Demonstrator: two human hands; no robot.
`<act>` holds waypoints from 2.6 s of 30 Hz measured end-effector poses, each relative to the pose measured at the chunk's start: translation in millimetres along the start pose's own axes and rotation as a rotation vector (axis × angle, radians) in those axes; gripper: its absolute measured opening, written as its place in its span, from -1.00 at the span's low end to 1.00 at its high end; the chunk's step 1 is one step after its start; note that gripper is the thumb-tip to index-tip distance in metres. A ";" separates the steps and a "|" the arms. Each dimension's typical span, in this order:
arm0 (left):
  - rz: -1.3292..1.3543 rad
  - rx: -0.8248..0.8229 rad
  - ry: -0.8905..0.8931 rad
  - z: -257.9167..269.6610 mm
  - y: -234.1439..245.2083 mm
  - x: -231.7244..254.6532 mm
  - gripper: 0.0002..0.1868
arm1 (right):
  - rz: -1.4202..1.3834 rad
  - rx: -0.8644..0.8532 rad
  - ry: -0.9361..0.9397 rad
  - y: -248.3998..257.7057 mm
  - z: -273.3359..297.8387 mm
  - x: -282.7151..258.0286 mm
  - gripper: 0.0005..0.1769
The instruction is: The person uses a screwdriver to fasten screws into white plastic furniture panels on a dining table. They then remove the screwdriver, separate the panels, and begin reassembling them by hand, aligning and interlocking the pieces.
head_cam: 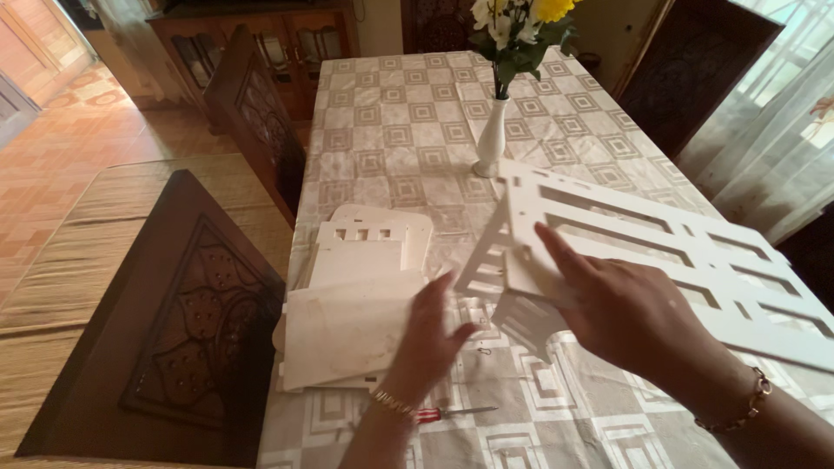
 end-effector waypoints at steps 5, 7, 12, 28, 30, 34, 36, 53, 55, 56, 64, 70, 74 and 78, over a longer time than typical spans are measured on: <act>0.353 -0.208 0.179 -42.0 -31.8 33.8 -0.48 | -0.036 -0.110 -0.008 -6.3 -2.8 -7.3 -0.21; 0.451 -0.235 0.286 -39.7 -36.4 24.7 -0.65 | -0.137 0.145 0.152 19.3 -0.3 -24.5 -0.25; 0.844 -0.072 0.430 -21.8 -6.6 -23.7 -0.72 | 0.076 0.513 0.270 54.7 18.6 -16.0 -0.44; 0.012 0.456 0.855 58.4 174.7 -216.4 -0.69 | 0.103 0.309 0.107 -16.2 58.2 12.6 -0.28; -0.032 0.455 0.861 69.7 171.0 -244.7 -0.71 | 0.115 0.232 0.095 -44.9 67.5 4.3 -0.30; -0.330 0.365 0.773 71.4 158.8 -264.7 -0.66 | 0.174 0.094 0.109 -94.3 85.8 -2.6 -0.33; -0.469 0.346 0.748 63.5 156.5 -259.8 -0.64 | 0.170 0.159 0.169 -93.7 94.9 -9.5 -0.32; -0.343 -0.189 -0.428 -117.1 -88.8 107.2 -0.77 | -0.541 0.492 -0.447 -140.3 157.1 71.4 -0.36; -0.355 -0.231 -0.391 -127.5 -105.3 109.3 -0.77 | -0.571 0.602 -0.449 -145.9 167.6 79.5 -0.44; -0.380 -0.247 -0.368 -134.1 -110.0 106.6 -0.77 | -0.691 0.572 -0.409 -154.3 166.4 84.7 -0.40; -0.465 -0.287 -0.381 -165.9 -125.4 118.8 -0.77 | -0.727 0.311 -0.532 -101.1 140.5 145.6 -0.41; -0.569 -0.272 -0.241 -179.7 -145.1 124.1 -0.65 | -0.354 -0.132 -0.465 -56.6 31.8 170.8 -0.21; -0.519 -0.240 -0.275 -179.0 -148.2 128.8 -0.63 | -0.245 -0.319 -0.491 -54.6 6.5 158.1 -0.56; -0.486 -0.174 -0.269 -178.8 -138.8 137.1 -0.60 | -0.338 -0.213 -0.618 -40.1 15.0 151.1 -0.65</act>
Point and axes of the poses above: each hand's wrist, its own z-axis away from the middle knuckle, its own y-axis out of the back of the hand, x = y × z, the point moved 10 cm from there along -z, towards the middle knuckle, and after that the axes turned 15 degrees about z, right-handed, at the moved point
